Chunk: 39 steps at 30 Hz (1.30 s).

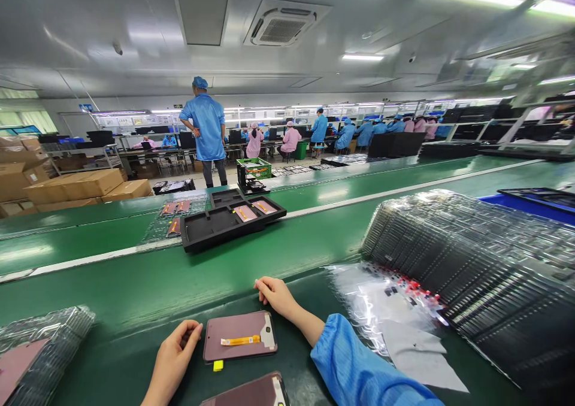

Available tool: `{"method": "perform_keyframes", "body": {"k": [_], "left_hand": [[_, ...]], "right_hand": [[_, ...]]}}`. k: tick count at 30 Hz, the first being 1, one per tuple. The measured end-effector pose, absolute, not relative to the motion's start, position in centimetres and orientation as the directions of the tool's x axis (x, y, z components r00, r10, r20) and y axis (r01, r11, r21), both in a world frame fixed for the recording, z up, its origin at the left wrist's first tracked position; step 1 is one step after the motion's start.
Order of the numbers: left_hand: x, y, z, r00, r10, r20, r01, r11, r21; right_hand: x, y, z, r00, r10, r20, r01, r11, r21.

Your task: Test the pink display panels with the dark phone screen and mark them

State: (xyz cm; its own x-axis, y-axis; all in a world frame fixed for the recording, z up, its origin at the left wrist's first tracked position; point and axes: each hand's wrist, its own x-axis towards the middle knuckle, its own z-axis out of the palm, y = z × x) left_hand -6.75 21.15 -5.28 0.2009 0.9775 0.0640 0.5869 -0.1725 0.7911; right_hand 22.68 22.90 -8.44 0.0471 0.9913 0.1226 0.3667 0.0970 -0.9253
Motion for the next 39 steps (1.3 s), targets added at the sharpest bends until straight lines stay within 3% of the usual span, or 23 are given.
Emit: {"method": "perform_keyframes", "body": {"k": [39], "left_hand": [[-6.93, 21.12, -5.59, 0.207, 0.972, 0.109, 0.574, -0.211, 0.791]], "right_hand": [[22.74, 22.90, -8.57, 0.049, 0.991, 0.123, 0.362, 0.097, -0.927]]}}
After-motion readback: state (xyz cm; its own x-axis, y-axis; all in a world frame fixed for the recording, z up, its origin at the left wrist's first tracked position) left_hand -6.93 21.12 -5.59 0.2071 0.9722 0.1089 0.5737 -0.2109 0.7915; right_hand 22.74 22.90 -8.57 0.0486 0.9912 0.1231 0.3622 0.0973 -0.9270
